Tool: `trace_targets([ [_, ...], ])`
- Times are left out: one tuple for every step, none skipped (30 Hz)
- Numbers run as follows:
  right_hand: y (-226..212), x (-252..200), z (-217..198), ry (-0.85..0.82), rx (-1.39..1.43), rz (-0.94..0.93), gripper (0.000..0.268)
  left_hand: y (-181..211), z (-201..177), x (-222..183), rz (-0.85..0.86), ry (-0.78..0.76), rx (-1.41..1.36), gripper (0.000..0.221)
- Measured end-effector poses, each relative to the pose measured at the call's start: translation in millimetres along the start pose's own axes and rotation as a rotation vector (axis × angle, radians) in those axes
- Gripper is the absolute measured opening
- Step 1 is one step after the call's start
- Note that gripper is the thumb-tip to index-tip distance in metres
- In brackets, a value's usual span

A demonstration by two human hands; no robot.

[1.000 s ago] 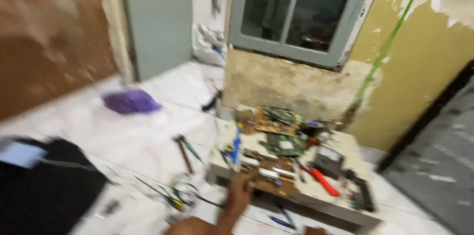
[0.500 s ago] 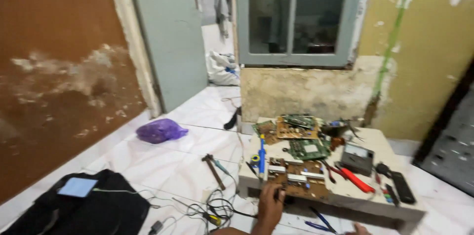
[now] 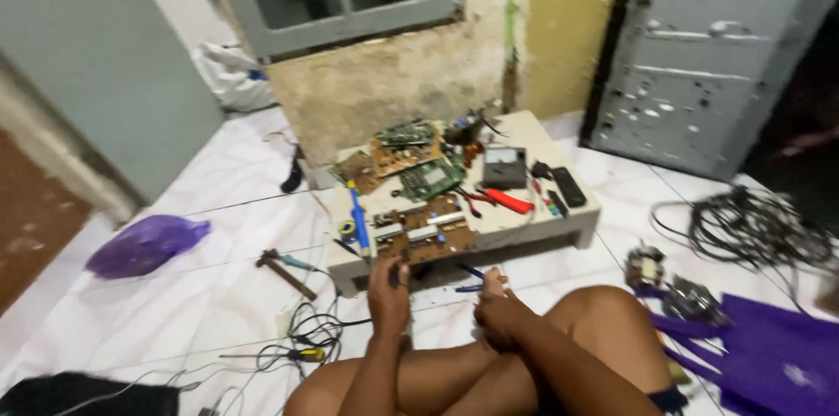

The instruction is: Testing a TV main board using a multimeter to diagnose faults by probing various components.

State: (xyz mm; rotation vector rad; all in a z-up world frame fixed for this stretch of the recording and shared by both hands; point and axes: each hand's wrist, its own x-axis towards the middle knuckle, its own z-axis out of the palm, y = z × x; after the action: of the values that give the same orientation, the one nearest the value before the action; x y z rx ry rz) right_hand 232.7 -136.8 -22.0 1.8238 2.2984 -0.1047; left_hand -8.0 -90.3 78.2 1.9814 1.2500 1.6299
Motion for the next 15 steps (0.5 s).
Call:
trace_targets([
  [2.4, 28.5, 22.4, -0.175, -0.488, 0.049, 0.026, 3.9, -1.6, 0.1, -0.055, -0.02, 0.01, 0.025],
  [3.6, 57.3, 44.2, -0.354, -0.976, 0.082, 0.021, 7.7, -5.9, 0.1, -0.113, -0.035, 0.025, 0.026],
  [1.4, 50.9, 29.0, -0.372, -0.965, 0.087, 0.021, 17.7, -6.5, 0.6, -0.117, -0.054, 0.019, 0.026],
  [-2.5, 48.1, 13.1, -0.398, -0.824, 0.177, 0.007, 25.8, -9.5, 1.1, -0.163, -0.07, 0.009, 0.028],
  [-6.8, 45.9, -3.1, -0.423, -0.683, 0.266, 0.026, 33.7, -13.1, 2.0, -0.209, -0.087, 0.001, 0.029],
  [-4.8, 12.8, -18.4, -0.429, -0.679, 0.265, 0.026, 36.1, -13.0, 0.3, -0.212, -0.093, 0.002, 0.029],
  [-3.0, -19.9, -34.3, -0.236, -0.116, 0.245, 0.012, 38.5, -13.3, -1.0, -0.172, -0.06, 0.017, 0.026],
  [-0.4, -51.4, -50.8, -0.032, 0.439, 0.213, 0.034, 40.3, -13.3, -2.4, -0.133, -0.023, 0.032, 0.025],
  [-3.5, -61.3, -68.5, -0.037, 0.439, 0.212, 0.034, 42.3, -15.4, -1.5, -0.137, -0.024, 0.033, 0.025],
  [-6.0, -71.4, -86.4, -0.063, 0.467, 0.204, 0.036, 44.3, -17.2, -1.3, -0.162, -0.038, 0.03, 0.024],
  [-8.4, -80.5, -104.8, -0.09, 0.495, 0.195, 0.039, 45.9, -18.9, -0.3, -0.187, -0.051, 0.027, 0.023],
  [-6.1, -70.5, -88.5, -0.1, 0.495, 0.193, 0.039, 46.1, -20.7, -0.2, -0.196, -0.053, 0.028, 0.023],
  [-3.5, -60.3, -72.3, -0.082, 0.489, 0.175, 0.036, 46.1, -22.1, 0.3, -0.218, -0.051, 0.018, 0.024],
  [3.3, -48.1, -58.7, -0.058, 0.479, 0.16, 0.032, 46.6, -20.2, 5.2, -0.235, -0.047, 0.003, 0.026],
  [6.5, -43.6, -60.3, -0.06, 0.475, 0.161, 0.032, 49.5, -17.9, 10.3, -0.238, -0.046, 0.0, 0.026],
])
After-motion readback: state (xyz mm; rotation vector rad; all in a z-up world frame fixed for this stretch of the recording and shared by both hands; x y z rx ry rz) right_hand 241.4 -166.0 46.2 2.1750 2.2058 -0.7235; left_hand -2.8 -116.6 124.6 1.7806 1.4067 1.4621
